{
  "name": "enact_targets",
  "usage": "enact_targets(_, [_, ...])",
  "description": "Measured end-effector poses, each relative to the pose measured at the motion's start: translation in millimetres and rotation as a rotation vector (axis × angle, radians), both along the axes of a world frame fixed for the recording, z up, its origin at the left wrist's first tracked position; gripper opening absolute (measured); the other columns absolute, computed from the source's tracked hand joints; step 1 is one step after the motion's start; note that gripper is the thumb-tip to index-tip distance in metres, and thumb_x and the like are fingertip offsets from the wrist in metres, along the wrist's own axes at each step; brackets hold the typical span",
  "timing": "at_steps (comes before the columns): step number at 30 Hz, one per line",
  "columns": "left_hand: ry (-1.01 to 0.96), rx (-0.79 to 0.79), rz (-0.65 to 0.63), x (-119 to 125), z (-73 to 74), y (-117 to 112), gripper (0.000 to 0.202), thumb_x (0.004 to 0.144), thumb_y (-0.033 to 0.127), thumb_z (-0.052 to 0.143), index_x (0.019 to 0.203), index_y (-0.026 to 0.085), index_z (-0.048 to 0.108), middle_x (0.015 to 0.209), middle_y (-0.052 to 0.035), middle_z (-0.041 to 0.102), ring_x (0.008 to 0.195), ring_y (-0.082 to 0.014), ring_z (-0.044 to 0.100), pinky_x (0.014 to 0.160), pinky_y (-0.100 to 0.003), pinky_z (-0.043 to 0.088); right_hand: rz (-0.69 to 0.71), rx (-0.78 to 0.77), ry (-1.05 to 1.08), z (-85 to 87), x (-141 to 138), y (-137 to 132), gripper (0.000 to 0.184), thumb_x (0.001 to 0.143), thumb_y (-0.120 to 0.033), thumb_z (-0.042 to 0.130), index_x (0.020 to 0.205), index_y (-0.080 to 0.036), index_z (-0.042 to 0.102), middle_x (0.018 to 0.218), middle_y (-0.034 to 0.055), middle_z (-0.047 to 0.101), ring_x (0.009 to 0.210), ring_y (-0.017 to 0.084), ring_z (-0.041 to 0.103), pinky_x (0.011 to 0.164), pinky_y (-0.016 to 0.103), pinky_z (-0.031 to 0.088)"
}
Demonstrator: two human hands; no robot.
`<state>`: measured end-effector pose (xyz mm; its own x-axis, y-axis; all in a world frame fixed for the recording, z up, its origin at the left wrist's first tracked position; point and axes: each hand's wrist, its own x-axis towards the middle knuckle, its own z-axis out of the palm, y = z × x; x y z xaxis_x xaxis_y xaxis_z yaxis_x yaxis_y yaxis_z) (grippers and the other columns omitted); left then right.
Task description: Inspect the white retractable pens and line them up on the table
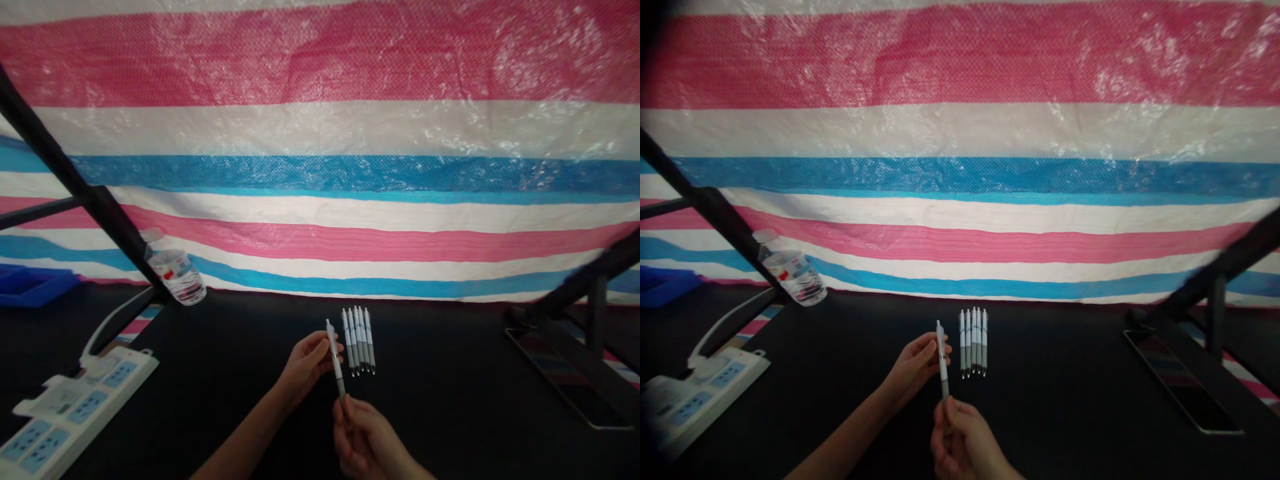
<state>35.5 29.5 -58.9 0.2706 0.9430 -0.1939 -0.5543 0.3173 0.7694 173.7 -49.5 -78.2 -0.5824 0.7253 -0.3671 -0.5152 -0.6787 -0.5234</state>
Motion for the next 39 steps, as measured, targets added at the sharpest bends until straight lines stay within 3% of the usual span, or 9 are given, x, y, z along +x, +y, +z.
enact_targets(6, [0.065, -0.014, 0.024, -4, 4.5, 1, 0.041, 0.063, 0.034, 0.092, 0.095, 0.012, 0.077, 0.080, -0.0078, 0.075, 0.070, -0.0151, 0.068, 0.069, -0.026, 0.055, -0.013, -0.120, -0.027, 18.6, 6, 0, 0.056, 0.065, -0.058, 0.081, 0.093, -0.011, 0.069, 0.055, 0.0013, 0.068, 0.036, 0.008, 0.053, 0.037, 0.017, 0.031])
enact_targets(11, [0.172, 0.018, -0.025, -5, 4.8, -2, 0.041, 0.064, 0.036, 0.091, 0.094, 0.012, 0.078, 0.077, -0.0071, 0.075, 0.068, -0.0141, 0.067, 0.064, -0.023, 0.053, 0.002, -0.034, -0.103, 26.7, 8, -5, 0.040, 0.067, -0.039, 0.088, 0.088, -0.010, 0.070, 0.077, 0.0073, 0.075, 0.059, 0.012, 0.067, 0.053, 0.019, 0.045])
enact_targets(17, [0.168, -0.001, -0.018, -5, 7.0, -1, 0.041, 0.061, 0.038, 0.091, 0.090, 0.013, 0.078, 0.074, -0.0050, 0.073, 0.065, -0.0126, 0.065, 0.062, -0.022, 0.052, 0.001, -0.056, -0.061, 24.3, 9, -4, 0.046, 0.071, -0.046, 0.084, 0.093, -0.008, 0.070, 0.082, 0.0111, 0.076, 0.065, 0.016, 0.070, 0.062, 0.025, 0.049])
enact_targets(21, [0.162, -0.005, -0.038, -5, 7.2, -2, 0.040, 0.062, 0.037, 0.091, 0.090, 0.013, 0.078, 0.073, -0.0049, 0.072, 0.066, -0.0130, 0.064, 0.063, -0.023, 0.053, 0.010, -0.058, -0.044, 26.8, 9, -3, 0.038, 0.068, -0.036, 0.088, 0.089, -0.012, 0.067, 0.079, 0.0080, 0.075, 0.069, 0.017, 0.071, 0.064, 0.027, 0.048])
enact_targets(24, [0.160, 0.001, -0.045, -5, 5.8, -2, 0.037, 0.063, 0.036, 0.090, 0.090, 0.013, 0.078, 0.074, -0.0049, 0.072, 0.067, -0.0129, 0.064, 0.064, -0.023, 0.053, 0.025, -0.084, -0.037, 28.6, 11, -3, 0.042, 0.070, -0.039, 0.086, 0.095, -0.011, 0.067, 0.084, 0.0105, 0.076, 0.070, 0.018, 0.071, 0.066, 0.029, 0.049])
enact_targets(27, [0.156, 0.003, -0.057, -6, 5.4, -2, 0.036, 0.065, 0.035, 0.089, 0.090, 0.013, 0.078, 0.074, -0.0049, 0.072, 0.066, -0.0125, 0.064, 0.064, -0.023, 0.053, 0.034, -0.089, -0.041, 29.1, 12, -3, 0.038, 0.071, -0.038, 0.085, 0.090, -0.011, 0.066, 0.082, 0.0106, 0.076, 0.072, 0.019, 0.072, 0.068, 0.029, 0.049])
enact_targets(39, [0.118, -0.022, -0.041, -5, 8.9, -1, 0.037, 0.063, 0.033, 0.091, 0.091, 0.012, 0.077, 0.076, -0.0064, 0.072, 0.070, -0.0145, 0.065, 0.066, -0.024, 0.053, 0.036, -0.090, -0.057, 24.7, 12, -3, 0.041, 0.073, -0.039, 0.081, 0.097, -0.013, 0.061, 0.086, 0.0106, 0.077, 0.072, 0.020, 0.073, 0.067, 0.029, 0.048])
